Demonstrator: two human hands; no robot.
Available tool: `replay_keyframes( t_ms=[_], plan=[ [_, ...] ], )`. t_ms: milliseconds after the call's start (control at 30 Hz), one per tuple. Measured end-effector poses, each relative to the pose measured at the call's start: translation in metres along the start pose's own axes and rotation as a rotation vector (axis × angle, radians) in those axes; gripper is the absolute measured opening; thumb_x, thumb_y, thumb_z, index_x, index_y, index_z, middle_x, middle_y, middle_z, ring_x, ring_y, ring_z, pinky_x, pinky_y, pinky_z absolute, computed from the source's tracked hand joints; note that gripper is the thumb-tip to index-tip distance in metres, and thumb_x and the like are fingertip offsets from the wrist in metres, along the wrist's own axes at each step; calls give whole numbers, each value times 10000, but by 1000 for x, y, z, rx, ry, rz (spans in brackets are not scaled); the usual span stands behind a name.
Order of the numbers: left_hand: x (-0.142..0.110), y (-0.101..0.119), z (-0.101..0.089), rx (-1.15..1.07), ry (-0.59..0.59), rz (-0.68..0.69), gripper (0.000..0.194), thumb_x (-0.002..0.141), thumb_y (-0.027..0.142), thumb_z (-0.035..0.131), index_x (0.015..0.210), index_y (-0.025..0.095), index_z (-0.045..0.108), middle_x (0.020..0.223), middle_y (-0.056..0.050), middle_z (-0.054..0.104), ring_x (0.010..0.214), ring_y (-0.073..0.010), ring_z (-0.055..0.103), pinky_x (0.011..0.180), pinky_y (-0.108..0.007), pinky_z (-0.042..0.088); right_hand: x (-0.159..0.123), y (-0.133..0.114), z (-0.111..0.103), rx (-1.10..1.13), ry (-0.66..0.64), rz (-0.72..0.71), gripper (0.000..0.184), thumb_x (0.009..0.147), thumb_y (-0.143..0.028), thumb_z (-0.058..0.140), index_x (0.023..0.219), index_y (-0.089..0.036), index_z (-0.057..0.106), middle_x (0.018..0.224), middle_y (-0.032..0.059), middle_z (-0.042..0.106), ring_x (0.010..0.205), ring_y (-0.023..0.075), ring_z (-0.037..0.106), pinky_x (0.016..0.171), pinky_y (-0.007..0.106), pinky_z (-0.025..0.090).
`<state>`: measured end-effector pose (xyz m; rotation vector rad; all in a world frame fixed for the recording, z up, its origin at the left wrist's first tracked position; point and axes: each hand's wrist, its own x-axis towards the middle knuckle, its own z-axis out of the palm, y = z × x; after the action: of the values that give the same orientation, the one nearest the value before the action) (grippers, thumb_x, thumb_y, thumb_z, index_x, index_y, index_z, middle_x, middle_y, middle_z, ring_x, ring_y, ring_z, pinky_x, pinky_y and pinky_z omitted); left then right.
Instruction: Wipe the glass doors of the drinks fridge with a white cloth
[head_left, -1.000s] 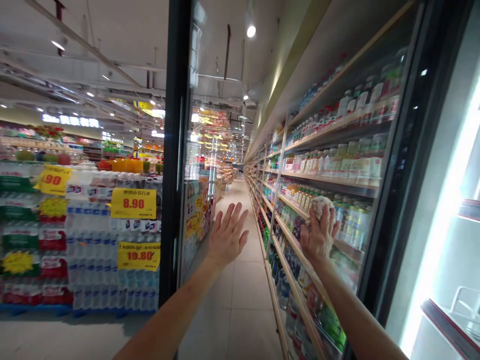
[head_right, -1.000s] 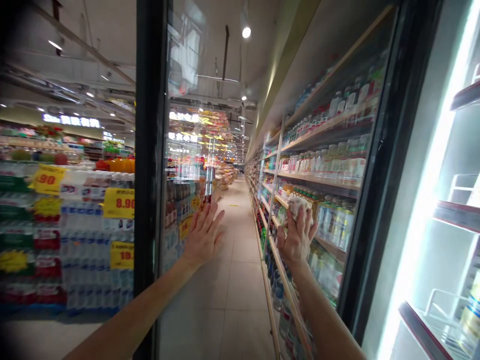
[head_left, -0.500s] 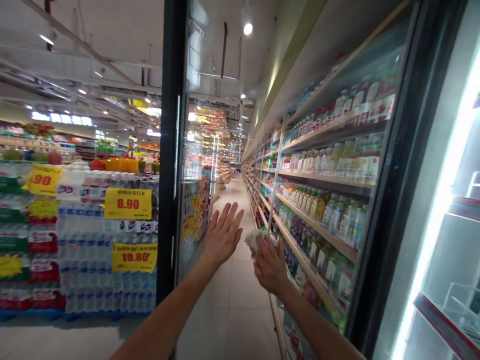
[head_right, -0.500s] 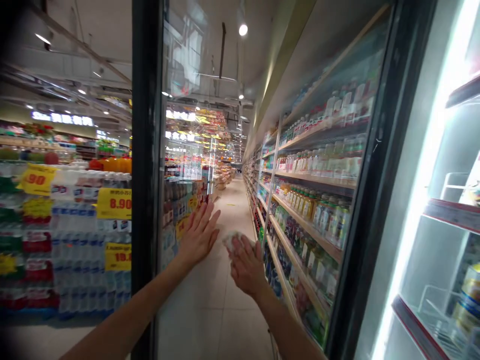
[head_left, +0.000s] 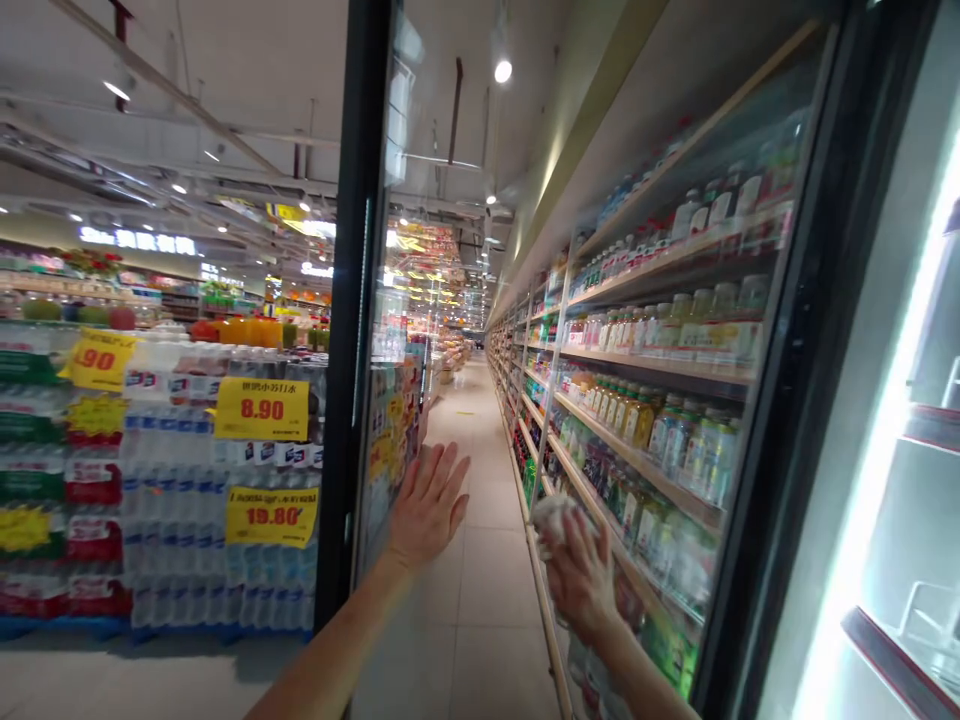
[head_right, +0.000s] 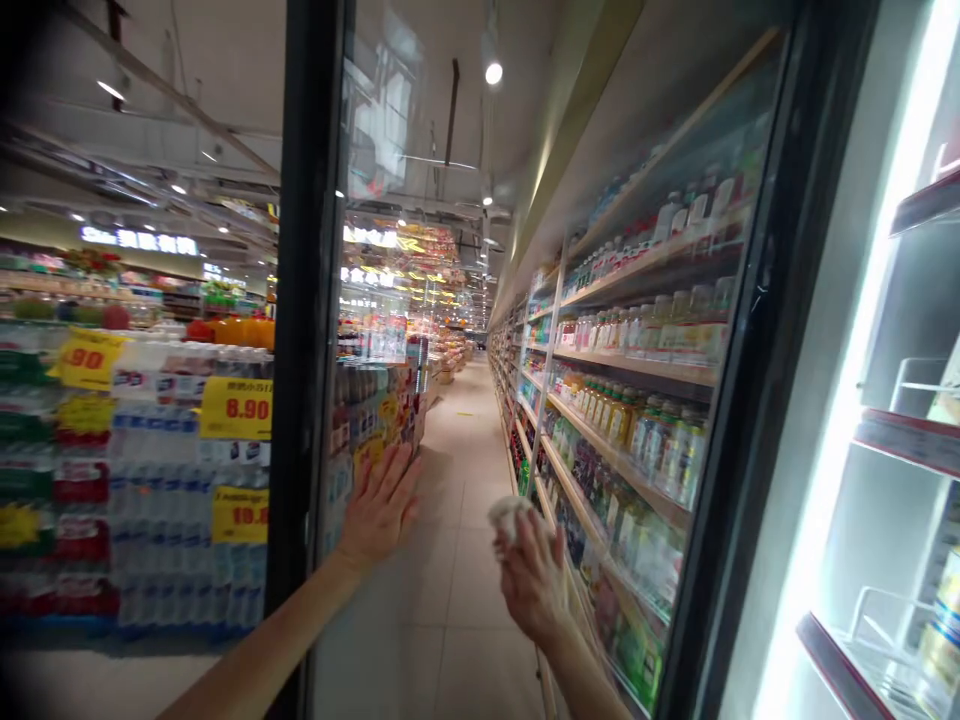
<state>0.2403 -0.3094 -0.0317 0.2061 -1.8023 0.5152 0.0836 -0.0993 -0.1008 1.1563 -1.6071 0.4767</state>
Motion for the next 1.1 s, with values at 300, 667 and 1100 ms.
replay_keyframes(
  t_ms=[300,667,1100],
  plan=[
    [-1,-3,2,-14,-2,5,561,818,290,461,1352,228,302,1342,-77,435,1321,-197,264,1100,-404,175,40,-22,3,42,60,71,490,812,-185,425,1298,-253,426,1409,91,348,1336,284,223,1052,553,183],
    [-1,1,1,-33,-10,-18,550,807,305,484,1333,229,341,1343,-69,438,1326,-199,256,1097,-399,180,-25,78,-9,-168,373,762,537,853,-279,358,1380,-204,290,1449,174,221,1317,384,218,939,675,257],
    [-3,0,2,-58,-11,-23,541,803,316,493,1320,225,364,1354,-74,424,1324,-202,266,1101,-414,165,41,124,-29,-170,445,732,509,849,-275,339,1336,-132,373,1427,208,260,1305,368,253,970,651,218]
  ],
)
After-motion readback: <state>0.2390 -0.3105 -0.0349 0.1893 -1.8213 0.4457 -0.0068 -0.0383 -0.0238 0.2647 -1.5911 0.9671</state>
